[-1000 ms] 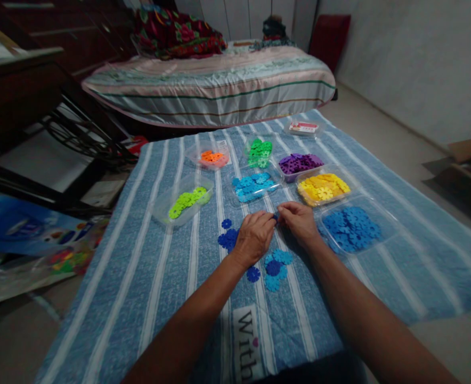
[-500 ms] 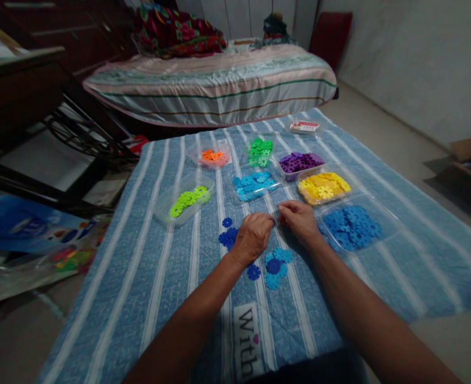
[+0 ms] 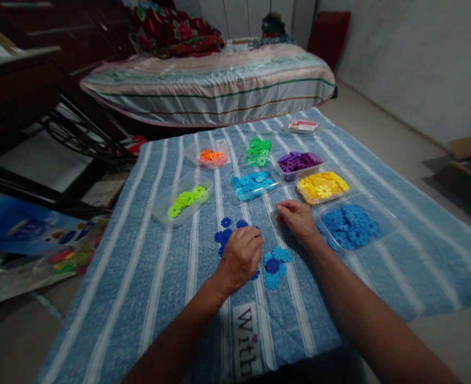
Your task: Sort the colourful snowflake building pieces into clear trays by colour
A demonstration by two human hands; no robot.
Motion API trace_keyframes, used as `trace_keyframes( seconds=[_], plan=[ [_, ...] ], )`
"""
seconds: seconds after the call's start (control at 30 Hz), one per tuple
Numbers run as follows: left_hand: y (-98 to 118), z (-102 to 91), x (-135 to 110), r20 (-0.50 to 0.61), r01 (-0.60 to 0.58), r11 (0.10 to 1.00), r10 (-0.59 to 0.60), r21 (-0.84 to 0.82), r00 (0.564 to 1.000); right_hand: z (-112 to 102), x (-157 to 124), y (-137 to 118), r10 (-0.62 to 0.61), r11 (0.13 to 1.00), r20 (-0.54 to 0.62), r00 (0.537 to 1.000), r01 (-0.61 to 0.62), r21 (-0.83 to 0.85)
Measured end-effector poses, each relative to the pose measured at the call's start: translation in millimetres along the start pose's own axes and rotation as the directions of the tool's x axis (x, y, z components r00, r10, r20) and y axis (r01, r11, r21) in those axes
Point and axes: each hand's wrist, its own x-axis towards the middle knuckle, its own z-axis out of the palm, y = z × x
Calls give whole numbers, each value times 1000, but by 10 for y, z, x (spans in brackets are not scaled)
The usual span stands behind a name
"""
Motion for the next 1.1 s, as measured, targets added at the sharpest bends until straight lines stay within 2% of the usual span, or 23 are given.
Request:
trace_keyframes(
  seconds=[0.13,0.27,0.37,0.57,0.73,0.9,1.03,1.1],
  plan=[
    [249,-14,-91,66,32,997,-28,-74,997,8,-15,-37,9,1000,-10,1000,-9,-3],
    [358,0,-134,109,105,990,-94,-93,990,9,-21,-50,11,1000,-5,1000,-11,-4],
    [365,1,-130,104,141,983,-129,-114,986,0,-16,-34,5,1000,2,1000,-5,-11],
    [310,-31,-137,-4,203,967,-206,-155,978,-10,-6,-6,17,1000,3,1000,-17,-11],
    [213,-129,-132,-16,263,946,-270,-187,963,-7,3,1,12,1000,11,1000,-12,1],
    [43,-175,-160,-32,291,955,-293,-59,955,-9,-3,-9,22,1000,14,1000,-21,-23],
    [-30,-166,-190,-143,330,932,-310,147,940,-10,-5,-12,17,1000,9,1000,-17,-26],
    [-6,-153,-179,-187,336,922,-302,192,935,-10,-1,-5,8,1000,10,1000,-8,-30]
  ],
)
